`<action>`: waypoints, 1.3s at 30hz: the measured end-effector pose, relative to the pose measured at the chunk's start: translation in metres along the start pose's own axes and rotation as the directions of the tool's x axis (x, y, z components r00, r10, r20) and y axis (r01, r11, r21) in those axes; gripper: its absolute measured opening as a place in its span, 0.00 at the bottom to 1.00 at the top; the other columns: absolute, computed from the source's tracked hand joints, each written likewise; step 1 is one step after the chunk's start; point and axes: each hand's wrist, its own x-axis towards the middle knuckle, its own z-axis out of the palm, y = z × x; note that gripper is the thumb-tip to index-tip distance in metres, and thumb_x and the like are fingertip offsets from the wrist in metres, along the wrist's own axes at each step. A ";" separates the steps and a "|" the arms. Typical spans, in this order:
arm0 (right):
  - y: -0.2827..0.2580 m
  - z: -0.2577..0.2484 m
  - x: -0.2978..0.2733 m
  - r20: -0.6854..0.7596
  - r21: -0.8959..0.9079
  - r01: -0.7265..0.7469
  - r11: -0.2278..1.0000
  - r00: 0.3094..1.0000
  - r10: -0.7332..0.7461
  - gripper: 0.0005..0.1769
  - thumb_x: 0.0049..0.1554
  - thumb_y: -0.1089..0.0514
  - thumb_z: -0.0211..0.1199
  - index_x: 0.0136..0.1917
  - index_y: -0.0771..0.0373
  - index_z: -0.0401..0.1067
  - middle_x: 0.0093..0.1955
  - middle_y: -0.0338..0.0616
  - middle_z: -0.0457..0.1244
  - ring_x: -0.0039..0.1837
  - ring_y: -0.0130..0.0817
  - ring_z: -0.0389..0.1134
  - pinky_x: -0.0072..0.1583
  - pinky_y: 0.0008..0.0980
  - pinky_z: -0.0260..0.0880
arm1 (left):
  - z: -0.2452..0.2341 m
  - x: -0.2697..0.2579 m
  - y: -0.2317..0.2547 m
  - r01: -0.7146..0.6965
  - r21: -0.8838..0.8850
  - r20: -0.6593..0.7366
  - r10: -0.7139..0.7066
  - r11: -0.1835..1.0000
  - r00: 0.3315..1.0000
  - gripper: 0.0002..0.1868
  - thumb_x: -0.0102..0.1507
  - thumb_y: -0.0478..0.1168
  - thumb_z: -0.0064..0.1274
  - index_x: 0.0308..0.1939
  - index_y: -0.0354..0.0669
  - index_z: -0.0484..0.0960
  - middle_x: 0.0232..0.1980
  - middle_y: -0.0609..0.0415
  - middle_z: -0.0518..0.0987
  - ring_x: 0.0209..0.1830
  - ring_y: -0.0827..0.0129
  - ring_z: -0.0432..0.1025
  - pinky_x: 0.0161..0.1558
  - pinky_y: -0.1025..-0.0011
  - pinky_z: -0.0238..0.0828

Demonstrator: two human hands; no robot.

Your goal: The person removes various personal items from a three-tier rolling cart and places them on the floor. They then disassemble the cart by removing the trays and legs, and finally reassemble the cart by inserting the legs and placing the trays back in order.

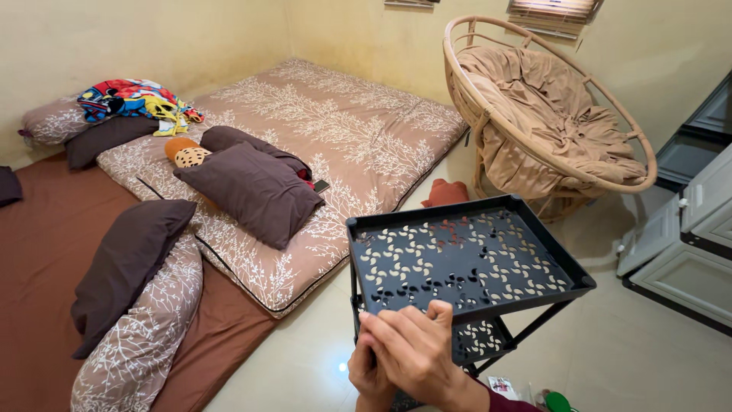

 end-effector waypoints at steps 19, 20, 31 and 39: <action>0.017 -0.043 -0.003 0.142 -0.041 -0.004 0.999 0.990 0.010 0.23 0.55 0.47 0.69 0.61 0.58 0.77 0.53 0.36 0.65 0.55 0.36 0.65 0.62 0.50 0.54 | 0.016 0.040 0.079 -0.338 0.621 -0.083 0.488 0.707 0.869 0.28 0.66 0.39 0.51 0.69 0.35 0.65 0.66 0.34 0.67 0.66 0.44 0.63 0.69 0.54 0.61; 0.024 -0.053 -0.005 0.096 -0.044 -0.023 0.999 0.995 0.028 0.22 0.55 0.48 0.69 0.60 0.57 0.77 0.54 0.37 0.66 0.57 0.37 0.65 0.65 0.51 0.54 | 0.017 0.065 0.069 -0.560 0.699 0.023 0.769 0.445 0.639 0.26 0.66 0.40 0.50 0.67 0.39 0.68 0.64 0.33 0.68 0.63 0.44 0.64 0.67 0.52 0.65; 0.156 -0.131 -0.136 -0.443 0.514 -0.529 0.676 0.511 0.737 0.15 0.67 0.67 0.54 0.66 0.68 0.70 0.66 0.45 0.64 0.68 0.34 0.65 0.73 0.31 0.64 | 0.163 0.056 0.169 -0.624 0.302 0.567 0.390 0.721 0.726 0.15 0.67 0.37 0.57 0.58 0.44 0.81 0.61 0.51 0.78 0.64 0.59 0.72 0.70 0.53 0.65; 0.215 -0.093 -0.206 -0.016 0.899 -0.363 0.245 0.531 0.847 0.24 0.70 0.55 0.52 0.74 0.71 0.62 0.57 0.41 0.65 0.57 0.25 0.64 0.61 0.25 0.65 | 0.246 0.069 0.152 -0.594 0.294 0.746 0.209 0.749 0.632 0.20 0.63 0.44 0.57 0.58 0.41 0.81 0.41 0.53 0.77 0.40 0.62 0.73 0.46 0.63 0.71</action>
